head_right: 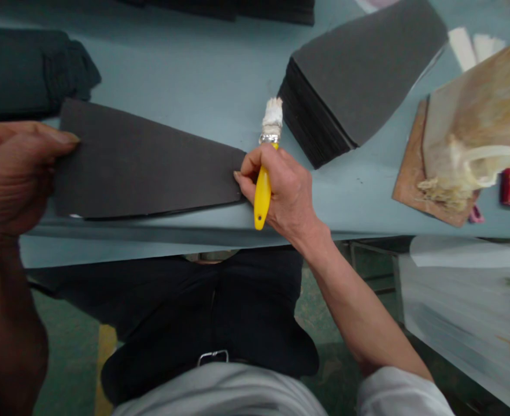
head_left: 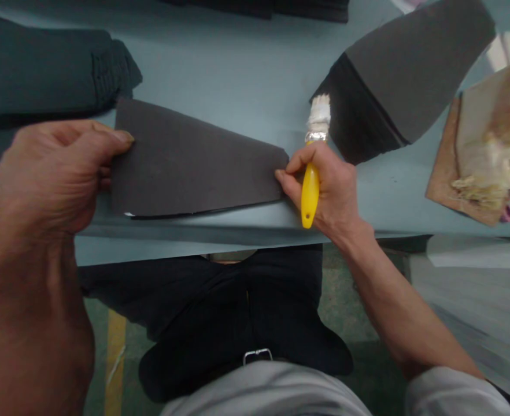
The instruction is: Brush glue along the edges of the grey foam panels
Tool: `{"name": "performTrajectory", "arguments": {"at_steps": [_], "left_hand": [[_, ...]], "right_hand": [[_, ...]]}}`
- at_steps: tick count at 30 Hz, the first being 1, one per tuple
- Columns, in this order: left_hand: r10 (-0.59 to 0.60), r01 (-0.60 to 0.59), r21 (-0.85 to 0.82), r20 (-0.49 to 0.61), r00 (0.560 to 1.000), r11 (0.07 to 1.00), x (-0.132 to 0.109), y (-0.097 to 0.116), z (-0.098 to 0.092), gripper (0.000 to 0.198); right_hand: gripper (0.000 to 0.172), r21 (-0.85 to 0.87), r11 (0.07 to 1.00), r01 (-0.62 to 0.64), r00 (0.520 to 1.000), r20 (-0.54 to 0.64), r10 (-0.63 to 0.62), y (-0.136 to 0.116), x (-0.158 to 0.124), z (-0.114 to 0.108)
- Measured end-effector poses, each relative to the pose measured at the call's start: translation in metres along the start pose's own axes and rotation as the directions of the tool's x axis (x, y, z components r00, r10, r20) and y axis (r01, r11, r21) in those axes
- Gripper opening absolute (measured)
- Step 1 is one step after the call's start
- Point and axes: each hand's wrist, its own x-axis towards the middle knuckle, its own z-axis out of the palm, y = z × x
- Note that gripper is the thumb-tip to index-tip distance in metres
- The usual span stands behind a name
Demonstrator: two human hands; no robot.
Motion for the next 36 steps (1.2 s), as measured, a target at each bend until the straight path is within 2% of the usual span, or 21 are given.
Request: {"name": "performTrajectory", "arguments": {"at_steps": [3, 7, 10, 14, 22, 30, 36], "left_hand": [[-0.109, 0.108, -0.052, -0.011, 0.994, 0.993, -0.002, 0.014, 0.002, 0.041], [-0.205, 0.206, -0.042, 0.03, 0.978, 0.978, -0.005, 0.032, 0.005, 0.035], [-0.242, 0.244, -0.053, 0.05, 0.969, 0.968, -0.007, 0.039, 0.004, 0.028], [-0.286, 0.287, -0.013, 0.065, 0.956, 0.958, -0.009, 0.041, 0.0, 0.028], [-0.23, 0.241, -0.097, 0.108, 0.967, 0.966, -0.009, 0.033, 0.0, 0.024], [-0.173, 0.172, 0.016, 0.068, 0.983, 0.985, -0.018, 0.04, -0.002, 0.027], [-0.226, 0.22, 0.107, 0.05, 0.973, 0.97, -0.025, 0.052, -0.003, 0.028]], "right_hand": [[0.016, -0.005, 1.0, 0.006, 1.0, -0.014, -0.007, -0.002, 0.0, 0.0], [0.015, -0.01, 1.0, -0.013, 1.0, 0.008, 0.013, -0.002, 0.001, -0.002], [0.015, -0.007, 1.0, -0.015, 1.0, 0.025, 0.015, -0.003, 0.001, -0.004], [0.015, -0.014, 1.0, -0.013, 0.999, 0.03, 0.013, -0.002, 0.002, -0.005], [0.013, -0.033, 0.999, -0.036, 0.998, 0.056, 0.038, 0.003, 0.001, -0.006], [0.013, -0.07, 0.997, -0.043, 0.997, 0.061, 0.047, 0.002, 0.001, -0.006], [0.015, -0.08, 0.995, -0.06, 0.996, 0.054, 0.065, 0.0, 0.001, -0.005]]}}
